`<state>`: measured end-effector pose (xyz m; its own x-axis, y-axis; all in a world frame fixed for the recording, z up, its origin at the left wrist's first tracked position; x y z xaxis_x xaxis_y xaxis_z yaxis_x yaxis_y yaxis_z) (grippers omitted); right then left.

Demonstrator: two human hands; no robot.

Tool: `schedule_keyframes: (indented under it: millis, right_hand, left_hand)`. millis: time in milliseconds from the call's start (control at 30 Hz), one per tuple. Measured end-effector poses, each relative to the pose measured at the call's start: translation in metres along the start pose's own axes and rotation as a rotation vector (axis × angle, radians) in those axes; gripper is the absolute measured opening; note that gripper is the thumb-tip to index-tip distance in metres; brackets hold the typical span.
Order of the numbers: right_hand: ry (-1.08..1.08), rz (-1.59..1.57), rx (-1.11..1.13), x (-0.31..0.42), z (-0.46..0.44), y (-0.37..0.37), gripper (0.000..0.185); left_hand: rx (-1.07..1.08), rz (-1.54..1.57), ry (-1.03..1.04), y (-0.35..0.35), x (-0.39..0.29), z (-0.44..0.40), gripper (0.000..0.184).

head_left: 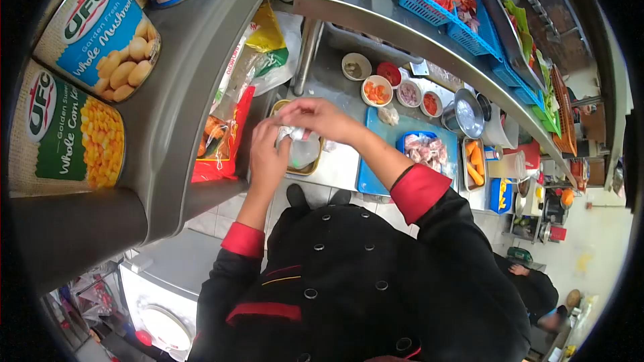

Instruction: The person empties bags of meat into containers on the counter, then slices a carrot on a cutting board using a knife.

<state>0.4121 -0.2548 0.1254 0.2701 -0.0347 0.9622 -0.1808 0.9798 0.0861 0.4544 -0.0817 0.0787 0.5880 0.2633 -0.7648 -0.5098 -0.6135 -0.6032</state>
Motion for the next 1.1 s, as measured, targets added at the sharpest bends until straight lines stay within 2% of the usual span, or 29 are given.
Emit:
schedule_keyframes:
  millis: [33,100,133,167,233,267,300,367,400,433,500,533,567,633,667,700,767,800,967,1033,1067,1100]
  right_hand:
    - [-0.009,0.006,0.002,-0.005,0.001,-0.008,0.034]
    - [0.052,0.118,-0.27,-0.021,0.011,-0.034,0.045]
    - [0.115,0.145,-0.251,-0.017,0.021,-0.034,0.058]
    - [0.122,0.143,-0.249,-0.029,0.029,-0.032,0.058]
    - [-0.016,0.478,-0.203,-0.045,0.04,-0.019,0.066]
    - [0.012,0.51,-0.159,-0.049,0.045,-0.007,0.077]
    - [-0.196,0.715,-0.213,-0.062,0.044,0.001,0.083]
    - [-0.054,0.672,-0.339,-0.054,0.053,0.028,0.083]
    - [-0.096,0.655,-0.406,-0.051,0.054,0.034,0.072]
    - [-0.093,0.646,-0.404,-0.062,0.054,0.034,0.072]
    - [0.018,0.439,-0.495,-0.078,0.049,0.025,0.053]
    - [-0.098,0.55,-0.47,-0.069,0.053,0.021,0.035]
    - [-0.099,0.551,-0.478,-0.066,0.052,0.014,0.035]
    - [-0.237,0.579,-0.423,-0.059,0.058,0.019,0.023]
    - [-0.121,0.551,-0.442,-0.058,0.058,0.018,0.021]
    - [-0.135,0.551,-0.451,-0.052,0.059,0.022,0.021]
    - [-0.145,0.655,-0.395,-0.047,0.061,0.034,0.019]
    - [-0.067,0.702,-0.376,-0.053,0.057,0.032,0.016]
    - [-0.078,0.584,-0.395,-0.047,0.043,0.029,0.01]
    - [-0.08,0.489,-0.372,-0.046,0.042,0.028,0.008]
    - [-0.114,0.414,-0.323,-0.041,0.043,0.03,0.012]
    - [-0.123,0.42,-0.326,-0.036,0.04,0.026,0.012]
  left_hand:
    - [-0.017,0.052,0.015,-0.003,0.003,-0.006,0.032]
    - [-0.016,0.125,-0.056,-0.005,0.0,-0.003,0.027]
    - [-0.023,0.148,-0.024,-0.008,-0.007,-0.001,0.026]
    - [-0.024,0.174,0.001,-0.008,-0.011,0.003,0.026]
    - [-0.043,0.194,-0.029,0.002,0.0,0.008,0.026]
    - [-0.028,0.226,-0.081,0.009,0.01,0.007,0.026]
    - [-0.011,0.259,-0.126,0.013,0.016,0.002,0.027]
    - [-0.014,0.308,-0.065,0.005,-0.018,-0.005,0.027]
    - [-0.024,0.356,-0.028,0.002,-0.03,0.0,0.027]
    - [-0.018,0.352,-0.035,0.006,-0.026,0.001,0.027]
    - [0.03,0.368,-0.15,0.011,-0.017,-0.012,0.027]
    - [0.032,0.322,-0.109,0.009,-0.025,-0.01,0.028]
    - [0.036,0.324,-0.102,0.007,-0.027,-0.015,0.028]
    - [0.001,0.229,0.036,0.0,-0.031,-0.004,0.03]
    - [0.024,0.287,-0.032,0.007,-0.012,-0.001,0.038]
    - [0.025,0.278,-0.019,0.001,-0.015,-0.002,0.038]
    - [0.003,0.065,0.117,-0.011,-0.029,-0.001,0.051]
    - [0.083,0.046,0.112,-0.01,-0.028,0.003,0.063]
    - [0.211,-0.107,0.069,0.007,-0.021,0.017,0.069]
    - [0.177,-0.168,-0.011,0.02,-0.003,0.022,0.066]
    - [0.125,-0.176,0.024,0.02,-0.001,0.02,0.053]
    - [0.117,-0.181,0.032,0.015,-0.002,0.012,0.053]
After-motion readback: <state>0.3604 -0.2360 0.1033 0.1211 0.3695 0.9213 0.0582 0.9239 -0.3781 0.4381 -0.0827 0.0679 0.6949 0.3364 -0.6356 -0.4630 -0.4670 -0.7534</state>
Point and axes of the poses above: each hand's wrist, its own z-axis away from the middle knuckle, its own y-axis out of the palm, x = y × z, the point moved 3 cm from there along -z, towards the middle knuckle, and after that the axes turned 13 degrees about x, right-handed, at the moved point
